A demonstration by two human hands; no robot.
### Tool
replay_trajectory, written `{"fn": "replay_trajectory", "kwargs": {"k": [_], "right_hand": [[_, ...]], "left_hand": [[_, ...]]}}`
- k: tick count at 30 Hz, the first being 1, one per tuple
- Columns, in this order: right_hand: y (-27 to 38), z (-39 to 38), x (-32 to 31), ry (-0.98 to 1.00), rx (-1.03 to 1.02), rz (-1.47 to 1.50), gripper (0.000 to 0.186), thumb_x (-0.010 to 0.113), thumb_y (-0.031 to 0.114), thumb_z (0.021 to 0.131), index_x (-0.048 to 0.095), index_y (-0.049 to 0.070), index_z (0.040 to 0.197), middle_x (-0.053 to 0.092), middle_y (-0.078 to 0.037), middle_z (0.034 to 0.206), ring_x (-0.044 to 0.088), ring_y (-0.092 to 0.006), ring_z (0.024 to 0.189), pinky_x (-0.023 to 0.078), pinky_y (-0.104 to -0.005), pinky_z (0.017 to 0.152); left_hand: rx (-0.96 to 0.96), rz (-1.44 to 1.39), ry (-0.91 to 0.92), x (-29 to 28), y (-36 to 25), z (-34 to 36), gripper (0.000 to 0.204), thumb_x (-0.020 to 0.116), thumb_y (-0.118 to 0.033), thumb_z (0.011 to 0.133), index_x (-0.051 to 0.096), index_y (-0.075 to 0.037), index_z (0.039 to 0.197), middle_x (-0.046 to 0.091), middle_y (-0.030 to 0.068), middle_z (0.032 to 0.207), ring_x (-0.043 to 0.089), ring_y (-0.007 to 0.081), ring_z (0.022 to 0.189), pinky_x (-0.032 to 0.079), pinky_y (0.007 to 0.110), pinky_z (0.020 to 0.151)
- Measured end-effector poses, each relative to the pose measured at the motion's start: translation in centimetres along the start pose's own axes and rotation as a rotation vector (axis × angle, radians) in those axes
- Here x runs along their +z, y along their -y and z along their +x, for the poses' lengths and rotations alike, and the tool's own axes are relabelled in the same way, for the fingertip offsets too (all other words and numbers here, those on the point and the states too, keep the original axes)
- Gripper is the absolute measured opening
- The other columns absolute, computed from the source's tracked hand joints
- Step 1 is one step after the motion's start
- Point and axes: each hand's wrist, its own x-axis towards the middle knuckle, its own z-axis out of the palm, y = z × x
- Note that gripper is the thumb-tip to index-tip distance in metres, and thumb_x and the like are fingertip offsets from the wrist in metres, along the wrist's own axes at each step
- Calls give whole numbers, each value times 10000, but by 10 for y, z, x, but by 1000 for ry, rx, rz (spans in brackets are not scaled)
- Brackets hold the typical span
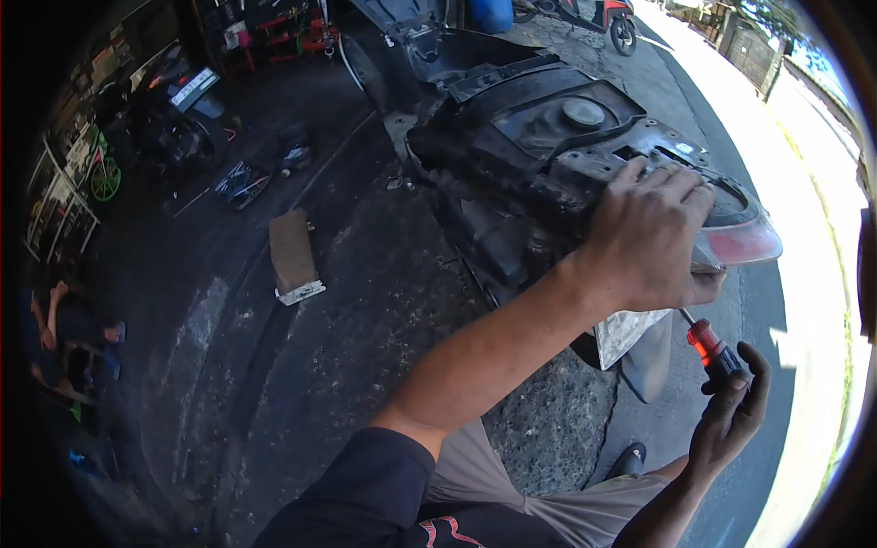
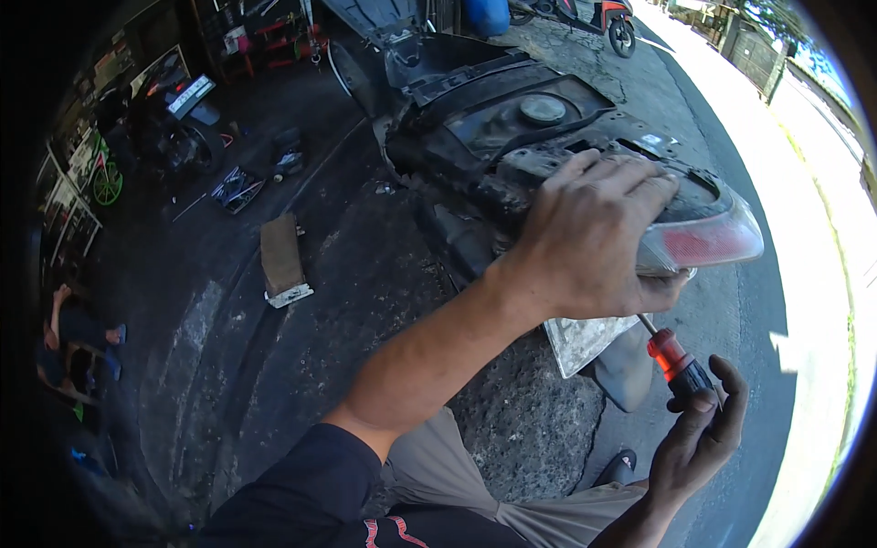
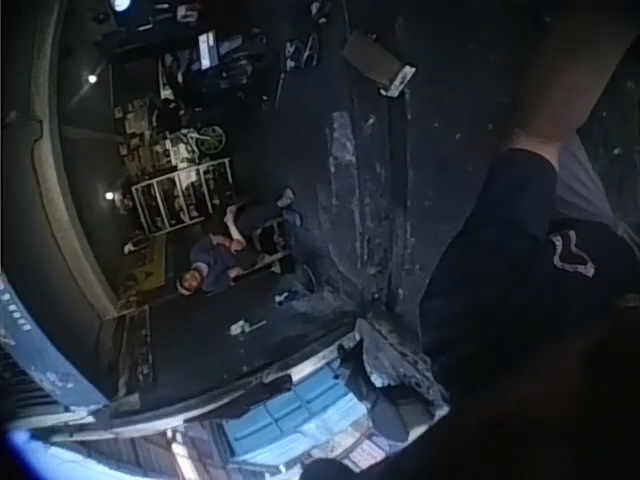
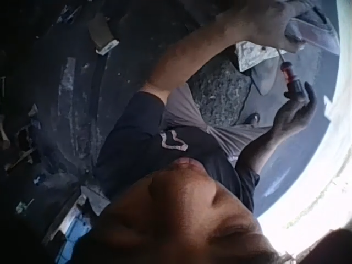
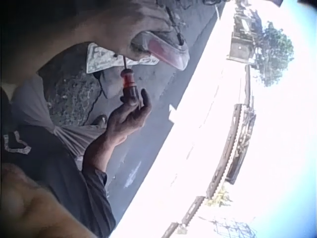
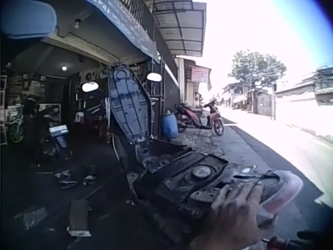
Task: Repairing and adjusting parts on a motorcycle using a screwdriver.
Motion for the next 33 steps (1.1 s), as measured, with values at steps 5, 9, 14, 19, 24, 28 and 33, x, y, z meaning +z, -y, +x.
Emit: {"fn": "replay_trajectory", "kwargs": {"k": [5,9,14,19,24,28,33], "right_hand": [[-5,14,-1,-42,-199,-65,657,614,483,975,470,75,1469,606,-190,1219,618,-278,1121,500,-392,952],[3,19,12,-133,50,-93,553,556,406,1024,477,108,1483,582,-156,1259,584,-219,1105,481,-300,872],[6,23,-4,-76,189,-263,577,540,497,1017,519,93,1429,673,-146,1071,646,-203,912,506,-351,738],[0,18,-3,-234,-119,-420,576,494,521,1032,557,72,1387,670,-114,889,621,-167,726,450,-290,645],[1,16,15,-300,-284,-319,587,464,549,1040,570,71,1364,651,-94,798,580,-133,645,420,-271,597],[8,8,1,-156,72,-224,589,479,538,1039,554,67,1385,641,-95,823,568,-131,672,400,-265,605],[8,12,17,-284,-389,-209,558,556,505,1021,585,31,1315,634,-92,797,575,-150,686,409,-262,611]], "left_hand": [[-46,-39,23,6,0,2,599,811,-426,682,679,15,1066,690,201,1098,669,329,1089,446,533,1037],[-68,-27,47,9,-1,1,623,802,-446,679,681,30,1062,698,197,1088,668,320,1085,435,523,1049],[-97,-56,111,8,5,2,667,790,-461,679,685,36,1111,693,208,1115,662,321,1101,394,534,1111],[-94,-54,72,11,-2,5,642,787,-456,671,693,23,1088,694,191,1124,659,311,1105,408,517,1089],[-88,-60,88,10,-4,4,618,785,-457,675,700,9,1073,698,182,1122,659,309,1098,412,506,1078],[-119,-72,80,9,-2,0,609,776,-464,692,705,10,1069,705,182,1104,662,304,1093,416,497,1060],[-115,-79,42,13,-3,3,625,774,-491,703,707,16,1062,705,192,1109,678,302,1053,418,496,1049]]}}
